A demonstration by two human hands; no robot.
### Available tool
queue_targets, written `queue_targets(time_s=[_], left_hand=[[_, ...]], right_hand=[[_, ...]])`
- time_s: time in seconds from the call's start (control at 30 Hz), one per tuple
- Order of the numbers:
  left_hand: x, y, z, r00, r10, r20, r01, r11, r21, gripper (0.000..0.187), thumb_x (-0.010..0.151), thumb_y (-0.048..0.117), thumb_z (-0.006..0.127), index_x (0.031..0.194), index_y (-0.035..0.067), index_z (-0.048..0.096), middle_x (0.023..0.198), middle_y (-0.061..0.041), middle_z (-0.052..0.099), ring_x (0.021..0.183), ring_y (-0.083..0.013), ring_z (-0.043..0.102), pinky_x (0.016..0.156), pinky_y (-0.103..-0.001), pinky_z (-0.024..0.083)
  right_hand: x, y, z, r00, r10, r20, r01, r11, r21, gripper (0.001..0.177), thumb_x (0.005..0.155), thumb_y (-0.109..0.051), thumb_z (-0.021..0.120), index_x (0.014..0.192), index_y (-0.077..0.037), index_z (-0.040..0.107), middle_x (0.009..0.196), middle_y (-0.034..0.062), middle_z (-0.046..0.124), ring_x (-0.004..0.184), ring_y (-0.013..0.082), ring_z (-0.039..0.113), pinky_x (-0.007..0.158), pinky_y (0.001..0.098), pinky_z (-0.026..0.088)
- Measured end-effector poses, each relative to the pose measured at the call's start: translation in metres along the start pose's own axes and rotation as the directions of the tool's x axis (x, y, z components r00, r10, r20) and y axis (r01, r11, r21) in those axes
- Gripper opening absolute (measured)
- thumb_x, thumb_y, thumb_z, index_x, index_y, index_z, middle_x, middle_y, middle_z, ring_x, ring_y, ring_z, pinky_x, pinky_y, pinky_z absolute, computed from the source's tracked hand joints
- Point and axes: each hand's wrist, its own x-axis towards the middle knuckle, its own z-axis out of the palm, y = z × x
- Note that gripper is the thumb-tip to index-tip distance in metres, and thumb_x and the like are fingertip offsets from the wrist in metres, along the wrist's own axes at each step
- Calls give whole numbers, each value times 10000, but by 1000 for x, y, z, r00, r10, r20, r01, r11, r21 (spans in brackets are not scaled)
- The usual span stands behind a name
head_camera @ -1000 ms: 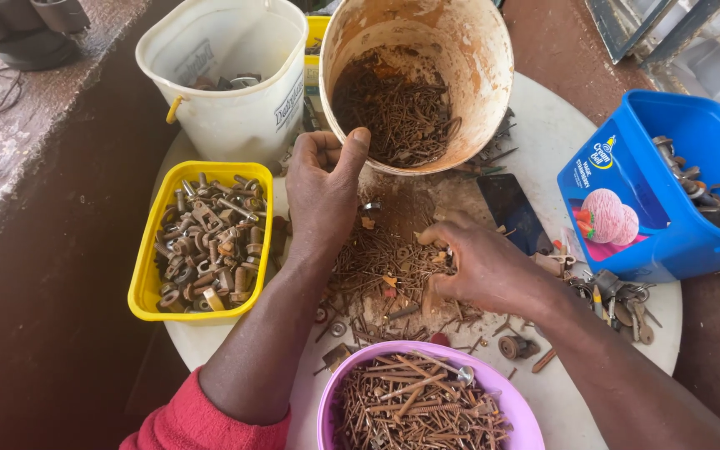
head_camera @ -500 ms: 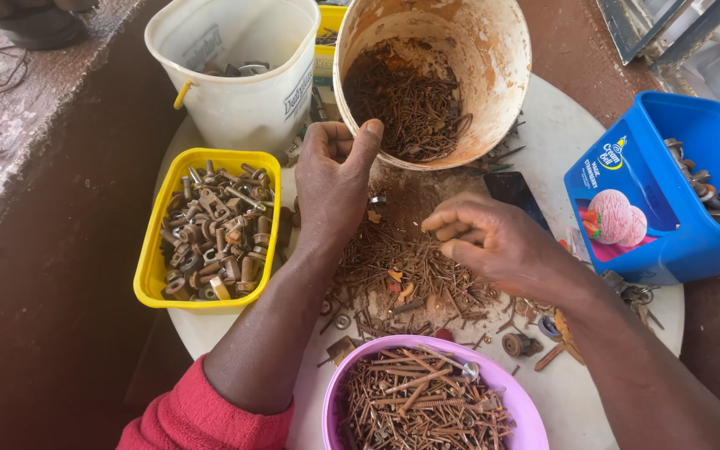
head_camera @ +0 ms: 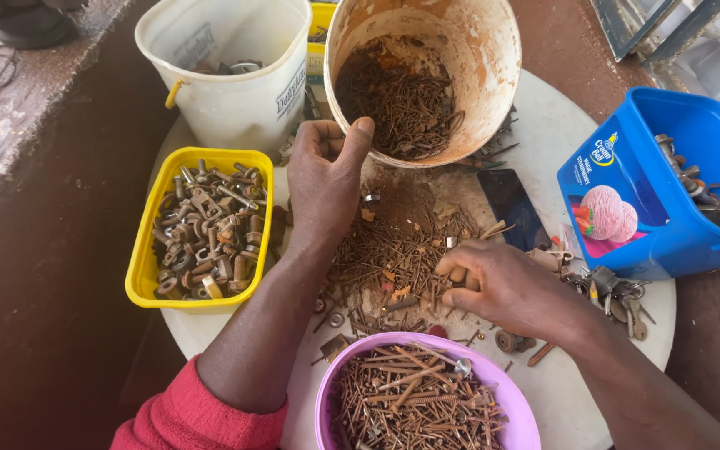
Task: Sorting small metal pins and nails from a pile of debris into various containers.
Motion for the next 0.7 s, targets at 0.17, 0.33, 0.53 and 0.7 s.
queue_targets(time_s=[0.17, 0.33, 0.53, 0.7], left_hand=[[-1, 1, -2, 1000, 11, 11, -11, 1000, -3, 471, 1017, 574, 715, 1102, 117, 634, 876, -61, 675, 914, -227, 679, 808, -507, 561], [-1, -1, -1, 1000, -1, -3, 1, 1000, 30, 485, 984, 604, 735, 1092, 140, 644, 868, -46, 689, 895, -221, 695, 805, -499, 573], [-1, 4, -3, 1000, 20, 8, -20, 1000, -6, 481, 1006, 579, 720, 1106, 118, 629, 888, -66, 675, 918, -232, 680, 810, -513, 561], [-2, 3, -1, 999, 42, 13, -41, 999, -33, 480, 1014, 582, 708, 1101, 115, 632, 875, -58, 662, 887, -214, 661, 780, -489, 549]], right_hand=[[11, -16, -9, 994, -102, -48, 107, 987, 121, 178, 929, -29, 725, 1090, -50, 798, 933, 130, 745, 757, 230, 737, 674, 352, 622], [14, -26, -23, 959, -206, -193, 248, 942, 228, 157, 943, -17, 726, 1071, -38, 814, 998, 139, 748, 847, 209, 710, 711, 363, 614], [5, -40, -28, 987, -147, 59, 148, 989, -28, 830, 831, -97, 858, 1581, -95, 503, 1534, 263, 536, 1326, 454, 626, 1063, 574, 607], [17, -38, -15, 980, -180, 81, 192, 965, -180, 827, 866, -242, 877, 1584, -88, 497, 1461, 215, 562, 1291, 421, 624, 1105, 596, 545]])
